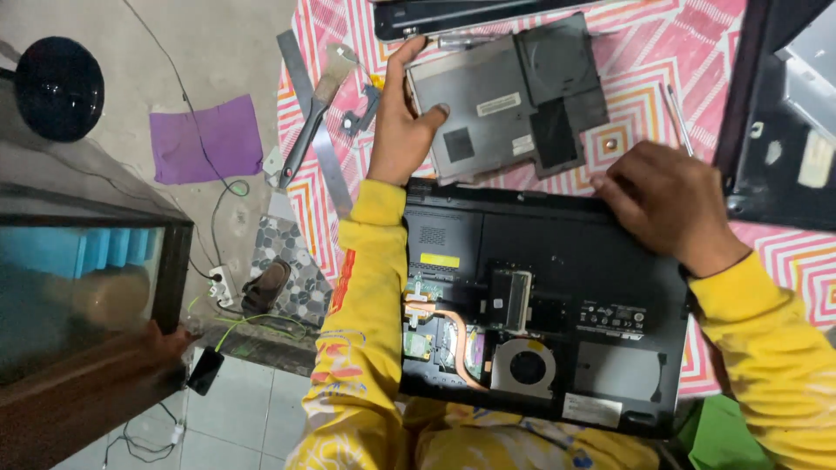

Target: Disassembling a laptop by removing screws from the casing, prying off the back cover, and removing internal components like the battery and RAM.

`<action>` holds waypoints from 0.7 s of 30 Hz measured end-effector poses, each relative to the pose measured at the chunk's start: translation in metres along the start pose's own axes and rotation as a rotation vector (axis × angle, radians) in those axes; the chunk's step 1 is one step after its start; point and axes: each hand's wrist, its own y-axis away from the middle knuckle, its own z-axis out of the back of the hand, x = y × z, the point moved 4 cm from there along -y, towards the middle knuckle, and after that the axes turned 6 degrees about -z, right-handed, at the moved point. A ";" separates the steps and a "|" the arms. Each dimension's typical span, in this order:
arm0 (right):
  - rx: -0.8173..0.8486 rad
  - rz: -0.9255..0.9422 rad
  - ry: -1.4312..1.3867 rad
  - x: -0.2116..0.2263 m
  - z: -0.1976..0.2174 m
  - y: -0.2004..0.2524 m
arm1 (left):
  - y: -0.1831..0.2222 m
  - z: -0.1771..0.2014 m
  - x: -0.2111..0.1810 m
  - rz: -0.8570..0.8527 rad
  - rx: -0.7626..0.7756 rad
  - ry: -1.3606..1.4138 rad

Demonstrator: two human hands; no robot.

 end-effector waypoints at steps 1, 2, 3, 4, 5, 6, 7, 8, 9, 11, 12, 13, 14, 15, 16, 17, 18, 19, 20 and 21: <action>-0.004 -0.003 0.009 0.003 0.005 -0.007 | -0.003 0.000 -0.003 -0.008 0.003 0.007; 0.000 -0.007 -0.045 0.006 0.010 -0.013 | -0.004 0.001 -0.005 0.003 -0.006 -0.030; 0.010 -0.018 -0.104 0.012 0.014 -0.013 | 0.001 0.001 -0.006 0.023 -0.010 -0.066; 0.013 -0.028 -0.099 0.020 0.021 -0.002 | 0.012 -0.003 -0.012 0.025 -0.001 -0.059; 0.010 -0.034 -0.084 0.018 0.020 -0.010 | 0.002 -0.003 -0.012 0.036 0.018 -0.098; 0.005 -0.040 -0.070 0.016 0.016 -0.016 | -0.005 -0.003 -0.010 0.048 0.035 -0.138; 0.032 -0.061 -0.088 0.005 0.010 -0.020 | -0.015 -0.001 0.002 0.082 0.053 -0.137; -0.004 -0.038 0.046 -0.003 0.003 -0.022 | -0.022 0.002 0.014 0.041 0.010 -0.194; -0.006 -0.023 0.160 -0.003 -0.005 -0.007 | -0.010 0.003 0.025 0.034 -0.015 -0.252; 0.035 -0.045 0.141 0.017 -0.004 0.013 | 0.014 0.000 0.012 0.030 0.007 -0.220; 0.017 -0.036 0.159 0.009 0.001 -0.005 | -0.007 -0.002 0.002 -0.043 -0.005 -0.191; 0.015 -0.018 0.151 0.003 0.002 -0.010 | -0.012 -0.001 0.004 -0.040 -0.021 -0.202; 0.011 -0.002 0.164 -0.003 -0.002 -0.015 | -0.017 0.000 0.011 0.030 -0.055 -0.185; 0.046 -0.006 0.154 0.000 -0.009 -0.001 | 0.000 -0.001 0.021 0.144 -0.068 -0.168; 0.084 -0.007 0.123 0.011 -0.009 0.011 | 0.018 -0.001 0.025 0.192 -0.064 -0.177; 0.053 0.000 0.125 0.009 -0.005 0.005 | 0.010 -0.001 0.027 0.138 -0.079 -0.269; 0.022 0.007 0.127 0.008 0.000 -0.002 | 0.000 -0.001 0.028 0.084 -0.095 -0.361; 0.017 0.020 0.126 0.006 0.001 -0.006 | -0.004 0.001 0.030 0.082 -0.108 -0.366; 0.009 0.020 0.167 0.004 0.000 -0.009 | -0.008 0.000 0.032 0.025 -0.097 -0.424; 0.021 0.006 0.197 0.007 -0.003 0.002 | 0.001 -0.003 0.035 -0.012 -0.067 -0.480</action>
